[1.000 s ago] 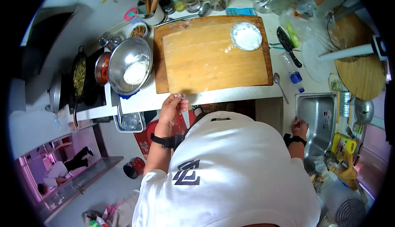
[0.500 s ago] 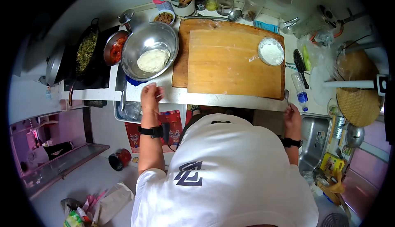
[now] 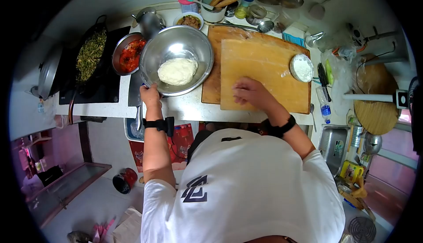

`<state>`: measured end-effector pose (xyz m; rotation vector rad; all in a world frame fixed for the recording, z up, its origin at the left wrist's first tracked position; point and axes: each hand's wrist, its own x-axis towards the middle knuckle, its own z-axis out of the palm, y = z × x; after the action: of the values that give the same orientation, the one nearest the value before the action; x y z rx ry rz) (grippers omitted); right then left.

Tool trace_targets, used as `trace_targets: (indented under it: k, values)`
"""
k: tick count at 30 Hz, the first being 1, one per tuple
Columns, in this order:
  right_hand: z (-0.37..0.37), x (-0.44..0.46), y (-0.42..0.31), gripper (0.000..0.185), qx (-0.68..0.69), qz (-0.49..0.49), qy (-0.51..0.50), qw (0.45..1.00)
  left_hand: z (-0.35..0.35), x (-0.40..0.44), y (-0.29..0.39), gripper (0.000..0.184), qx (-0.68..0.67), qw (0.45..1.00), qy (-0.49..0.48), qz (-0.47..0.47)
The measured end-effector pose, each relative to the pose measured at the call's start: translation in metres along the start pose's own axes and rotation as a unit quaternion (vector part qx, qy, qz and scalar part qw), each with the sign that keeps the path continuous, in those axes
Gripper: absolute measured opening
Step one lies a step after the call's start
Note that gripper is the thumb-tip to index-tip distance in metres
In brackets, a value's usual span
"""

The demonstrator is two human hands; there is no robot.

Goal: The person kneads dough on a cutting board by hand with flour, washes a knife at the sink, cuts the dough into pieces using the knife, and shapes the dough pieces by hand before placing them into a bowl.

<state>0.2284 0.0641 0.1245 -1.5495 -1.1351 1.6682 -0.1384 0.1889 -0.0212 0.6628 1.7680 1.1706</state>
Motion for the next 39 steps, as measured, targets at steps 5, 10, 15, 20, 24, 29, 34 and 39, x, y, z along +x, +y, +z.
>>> trace_targets:
  k: [5, 10, 15, 20, 24, 29, 34, 39]
  values:
    - [0.051, 0.083, -0.019, 0.030, -0.161, -0.180, -0.014, 0.970, 0.007, 0.000, -0.015, 0.024, -0.043, 0.995, 0.001, 0.086]
    - [0.074, 0.166, -0.024, 0.046, -0.359, -0.249, 0.028, 0.899, 0.006, -0.022, 0.002, 0.018, -0.036, 0.989, 0.010, 0.141]
    - [0.084, 0.232, -0.011, 0.080, -0.409, -0.184, -0.019, 0.894, 0.003, -0.034, 0.013, 0.018, 0.033, 0.980, 0.031, 0.194]
    - [0.094, 0.270, 0.013, 0.089, -0.316, -0.157, -0.053, 0.934, 0.004, -0.047, 0.024, 0.016, 0.025, 0.970, 0.024, 0.239]
    - [0.106, 0.279, 0.007, 0.084, -0.185, -0.043, -0.079, 0.979, 0.003, -0.049, 0.033, 0.013, 0.054, 0.966, 0.027, 0.251]
    - [0.121, 0.263, -0.015, 0.089, -0.202, -0.011, -0.108, 0.973, 0.007, -0.041, 0.031, 0.013, 0.054, 0.963, 0.040, 0.262]
    - [0.150, 0.230, -0.022, 0.069, -0.315, -0.111, -0.041, 0.942, 0.015, -0.046, 0.036, 0.017, 0.089, 0.957, 0.065, 0.269]
    - [0.147, 0.178, -0.054, 0.050, -0.377, -0.238, 0.005, 0.895, 0.022, -0.041, 0.033, 0.019, 0.088, 0.965, 0.085, 0.233]
